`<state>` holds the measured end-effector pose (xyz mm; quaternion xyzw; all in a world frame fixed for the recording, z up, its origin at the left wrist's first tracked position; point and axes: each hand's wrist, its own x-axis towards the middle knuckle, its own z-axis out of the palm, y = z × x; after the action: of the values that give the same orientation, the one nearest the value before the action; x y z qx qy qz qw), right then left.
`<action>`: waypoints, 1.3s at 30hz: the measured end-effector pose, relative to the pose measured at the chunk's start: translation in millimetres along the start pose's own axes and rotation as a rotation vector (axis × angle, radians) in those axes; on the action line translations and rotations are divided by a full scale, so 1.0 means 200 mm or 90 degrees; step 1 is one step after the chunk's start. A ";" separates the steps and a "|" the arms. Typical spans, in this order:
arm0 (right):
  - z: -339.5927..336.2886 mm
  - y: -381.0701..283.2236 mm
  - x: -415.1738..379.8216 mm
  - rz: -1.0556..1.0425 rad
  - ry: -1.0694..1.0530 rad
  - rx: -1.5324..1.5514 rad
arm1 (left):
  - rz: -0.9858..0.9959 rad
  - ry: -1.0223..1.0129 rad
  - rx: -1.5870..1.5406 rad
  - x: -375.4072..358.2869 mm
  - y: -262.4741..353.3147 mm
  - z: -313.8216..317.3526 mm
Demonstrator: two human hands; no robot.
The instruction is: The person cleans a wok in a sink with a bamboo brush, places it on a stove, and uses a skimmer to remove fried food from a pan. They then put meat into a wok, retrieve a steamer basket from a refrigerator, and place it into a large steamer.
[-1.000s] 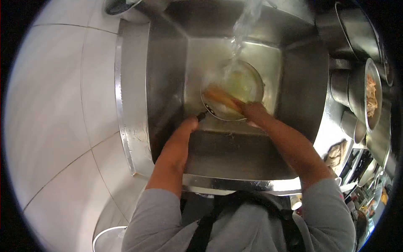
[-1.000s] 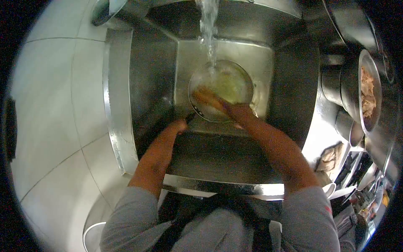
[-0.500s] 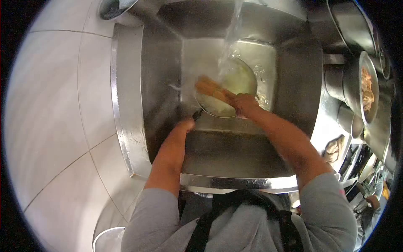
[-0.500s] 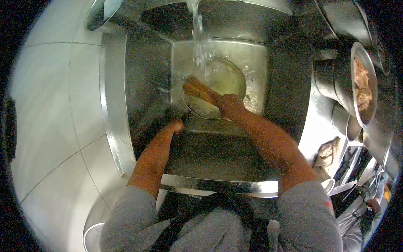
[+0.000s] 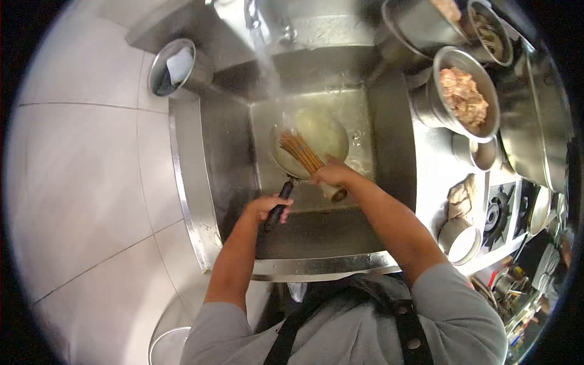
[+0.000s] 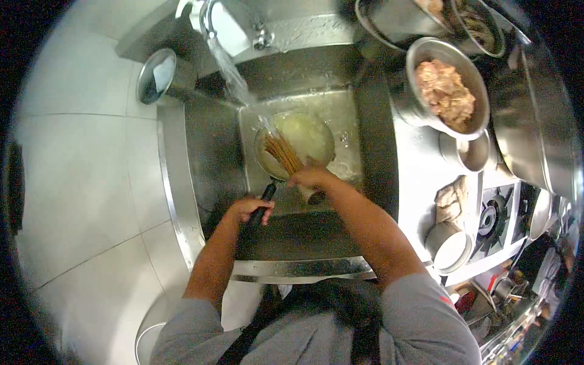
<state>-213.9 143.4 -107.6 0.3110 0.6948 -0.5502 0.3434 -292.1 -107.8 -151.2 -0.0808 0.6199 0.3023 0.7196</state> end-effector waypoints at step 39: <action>0.02 0.29 0.42 -0.051 -0.015 -0.747 | 0.008 -0.027 -0.169 -0.21 -0.23 0.16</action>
<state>-214.5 155.9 -209.3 0.0360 0.8904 -0.0897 0.4448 -241.6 -143.2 -117.1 -0.1650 0.5596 0.3881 0.7134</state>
